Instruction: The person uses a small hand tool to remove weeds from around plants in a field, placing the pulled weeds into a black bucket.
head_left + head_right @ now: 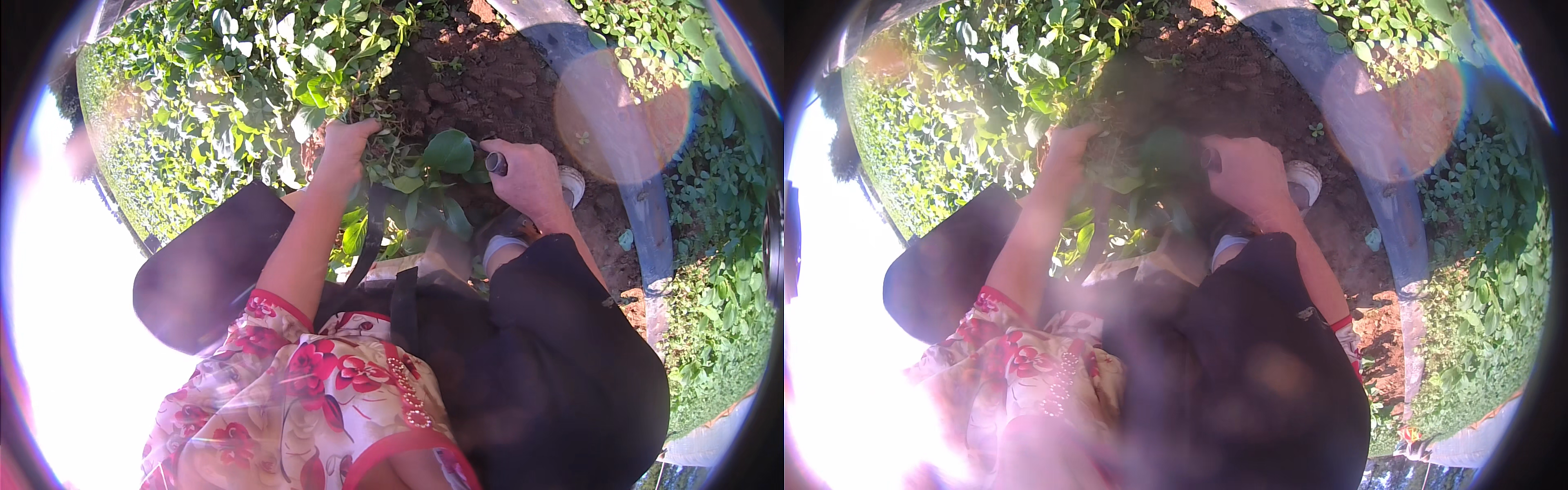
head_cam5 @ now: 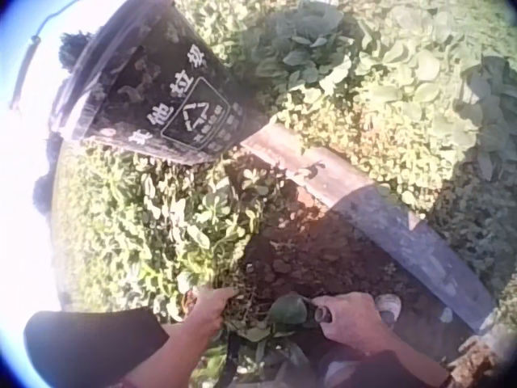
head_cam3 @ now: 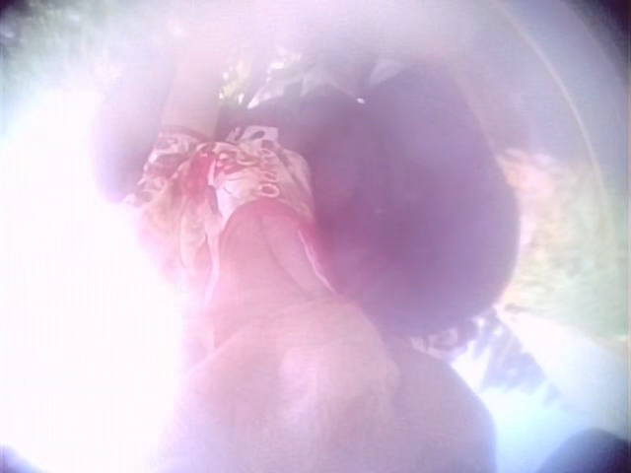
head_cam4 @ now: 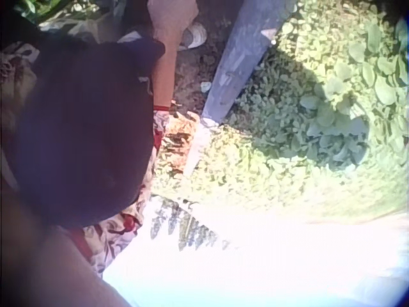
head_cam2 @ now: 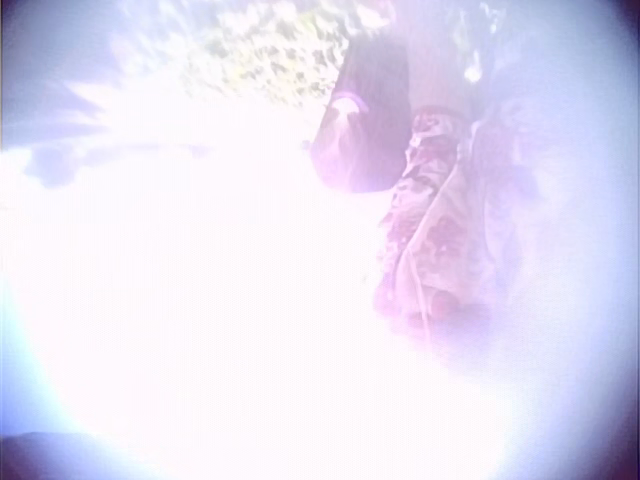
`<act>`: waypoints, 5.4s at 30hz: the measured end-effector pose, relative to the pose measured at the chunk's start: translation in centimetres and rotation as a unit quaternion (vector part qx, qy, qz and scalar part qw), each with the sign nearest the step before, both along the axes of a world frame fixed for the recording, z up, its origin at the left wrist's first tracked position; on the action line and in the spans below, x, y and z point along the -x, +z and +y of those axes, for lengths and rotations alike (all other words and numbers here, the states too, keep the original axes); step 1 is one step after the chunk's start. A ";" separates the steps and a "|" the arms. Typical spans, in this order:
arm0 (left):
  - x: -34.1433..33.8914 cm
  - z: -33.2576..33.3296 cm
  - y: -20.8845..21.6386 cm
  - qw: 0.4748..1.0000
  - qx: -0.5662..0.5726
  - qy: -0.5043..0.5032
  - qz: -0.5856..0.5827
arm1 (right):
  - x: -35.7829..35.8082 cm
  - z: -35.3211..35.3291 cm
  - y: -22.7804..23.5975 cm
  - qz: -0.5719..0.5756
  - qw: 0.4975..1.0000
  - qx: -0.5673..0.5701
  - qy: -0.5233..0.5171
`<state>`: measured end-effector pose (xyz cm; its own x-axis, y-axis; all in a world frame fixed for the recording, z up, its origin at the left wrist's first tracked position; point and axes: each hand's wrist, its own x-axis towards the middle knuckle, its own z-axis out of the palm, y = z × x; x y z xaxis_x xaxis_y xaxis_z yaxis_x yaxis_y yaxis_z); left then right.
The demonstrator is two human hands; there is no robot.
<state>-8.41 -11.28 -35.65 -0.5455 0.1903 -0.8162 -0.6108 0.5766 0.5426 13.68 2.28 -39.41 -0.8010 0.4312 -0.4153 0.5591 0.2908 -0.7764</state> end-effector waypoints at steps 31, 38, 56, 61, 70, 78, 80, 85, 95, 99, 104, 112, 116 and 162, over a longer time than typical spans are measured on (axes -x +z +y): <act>-1.7 -0.2 -3.9 0.939 0.191 -0.281 0.056 | -0.5 -0.2 0.3 -0.079 0.986 0.137 -0.055; -1.8 -1.2 -2.6 0.966 0.036 -0.242 0.081 | -1.8 -2.8 0.2 -0.005 0.982 0.141 -0.122; 3.6 4.9 3.8 0.990 0.054 -0.055 0.120 | -4.3 2.7 4.8 0.017 0.978 -0.003 -0.207; -0.4 6.7 1.1 0.998 0.003 0.028 0.059 | -4.9 2.8 3.9 0.032 0.978 -0.109 -0.177; -2.7 8.3 -8.2 0.917 0.170 -0.267 0.244 | -2.6 2.7 1.4 0.056 0.982 -0.121 -0.136; -3.4 9.3 -8.3 0.862 0.221 -0.273 0.366 | 0.9 1.2 0.7 0.056 0.983 -0.166 -0.050; -3.9 8.3 -5.0 0.917 0.107 -0.234 0.306 | 0.1 1.2 1.8 0.063 0.981 -0.177 -0.046; -0.8 7.2 -4.4 0.972 0.008 0.122 0.202 | -1.4 1.8 3.3 0.067 0.977 -0.153 -0.131; 6.3 8.8 -7.2 0.969 0.056 -0.067 0.233 | 3.2 5.6 4.4 -0.059 0.988 -0.070 -0.128; 7.1 8.2 -9.1 0.921 0.112 -0.257 0.271 | 5.3 5.6 4.6 -0.099 0.991 -0.032 -0.086; 6.7 9.8 -7.5 0.893 0.074 -0.388 0.216 | 7.4 5.6 1.2 -0.049 0.996 -0.039 -0.070; 3.9 10.3 -7.7 0.908 0.016 -0.324 0.266 | 9.1 2.8 -3.2 0.032 0.993 -0.109 -0.035; 4.4 8.0 -9.0 0.945 -0.046 -0.232 0.226 | 6.9 2.2 0.4 0.051 0.992 -0.112 -0.038; 8.7 15.0 -8.8 0.981 0.005 -0.098 0.170 | 4.9 4.9 -0.9 -0.023 0.978 -0.153 -0.138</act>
